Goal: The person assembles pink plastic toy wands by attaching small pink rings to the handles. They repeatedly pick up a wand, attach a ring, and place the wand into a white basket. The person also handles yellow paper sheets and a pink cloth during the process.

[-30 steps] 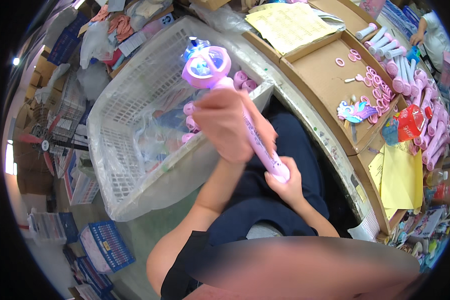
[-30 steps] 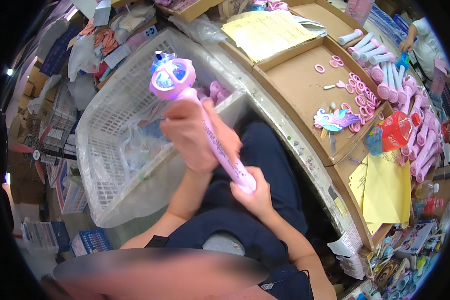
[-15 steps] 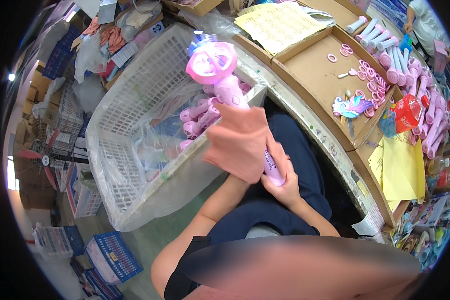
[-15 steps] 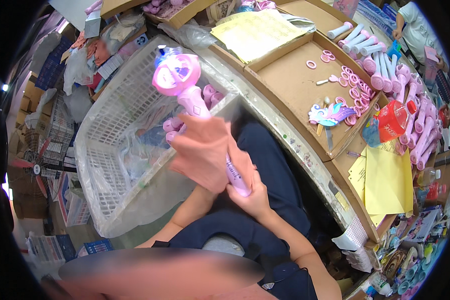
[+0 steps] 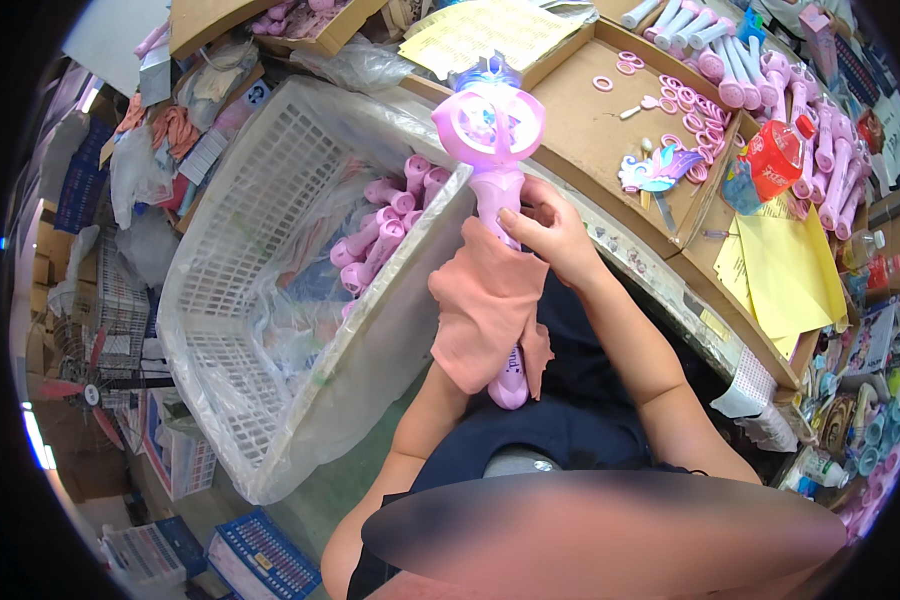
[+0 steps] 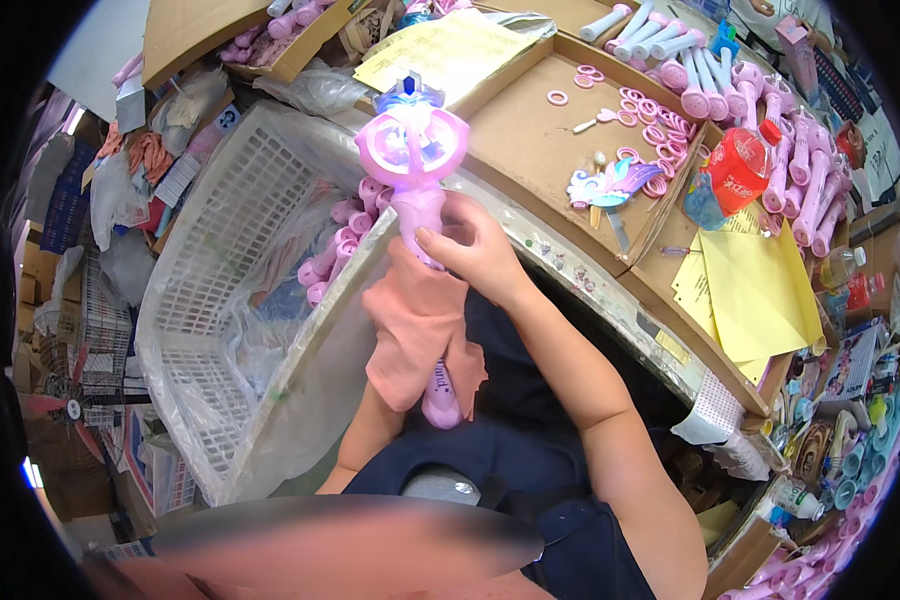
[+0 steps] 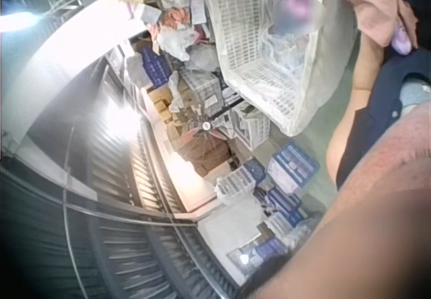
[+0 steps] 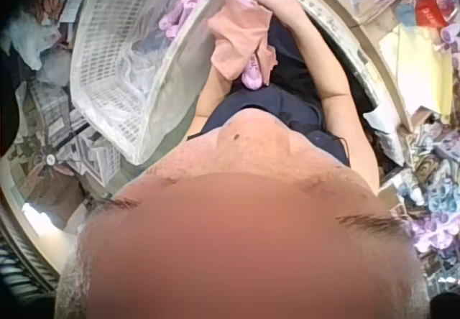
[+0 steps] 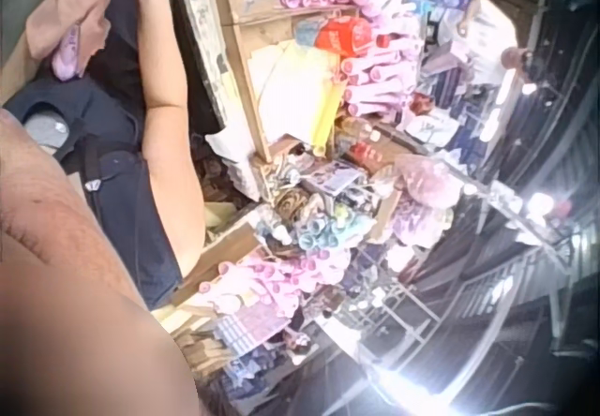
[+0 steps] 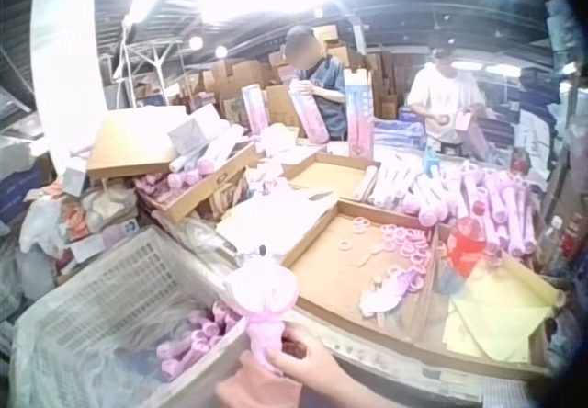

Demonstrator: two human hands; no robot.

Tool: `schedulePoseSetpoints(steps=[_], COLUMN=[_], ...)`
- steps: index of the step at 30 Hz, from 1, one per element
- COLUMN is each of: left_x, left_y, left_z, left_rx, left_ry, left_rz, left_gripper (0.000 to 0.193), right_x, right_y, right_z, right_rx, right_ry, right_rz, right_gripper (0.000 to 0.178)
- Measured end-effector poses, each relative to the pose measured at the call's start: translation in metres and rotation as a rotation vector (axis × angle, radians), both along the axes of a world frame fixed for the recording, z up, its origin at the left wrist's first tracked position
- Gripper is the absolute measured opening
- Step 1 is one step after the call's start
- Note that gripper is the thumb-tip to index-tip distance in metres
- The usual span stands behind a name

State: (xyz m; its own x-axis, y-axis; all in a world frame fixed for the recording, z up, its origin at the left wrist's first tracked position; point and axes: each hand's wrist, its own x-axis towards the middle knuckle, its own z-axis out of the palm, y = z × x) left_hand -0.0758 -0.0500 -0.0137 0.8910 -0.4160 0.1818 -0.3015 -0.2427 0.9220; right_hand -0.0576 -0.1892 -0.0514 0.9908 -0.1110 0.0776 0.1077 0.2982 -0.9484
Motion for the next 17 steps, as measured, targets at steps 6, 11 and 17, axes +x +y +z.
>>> schedulePoseSetpoints(steps=[6, 11, 17], left_x=[0.003, 0.005, -0.007], left_y=[0.001, -0.002, -0.019], left_z=[-0.005, -0.008, -0.026], left_rx=[0.045, 0.026, 0.409], left_ry=[-0.141, 0.004, -0.037], left_rz=[-0.075, -0.029, -0.086], left_gripper=[0.039, 0.036, 0.033], right_x=[-0.008, -0.006, 0.01], right_y=[-0.009, -0.011, -0.007], right_z=[0.0, 0.011, 0.018], right_rx=[-0.022, -0.035, 0.088], right_ry=[0.019, 0.021, 0.004], right_rz=[-0.002, 0.042, -0.135], right_gripper=[0.059, 0.06, 0.061])
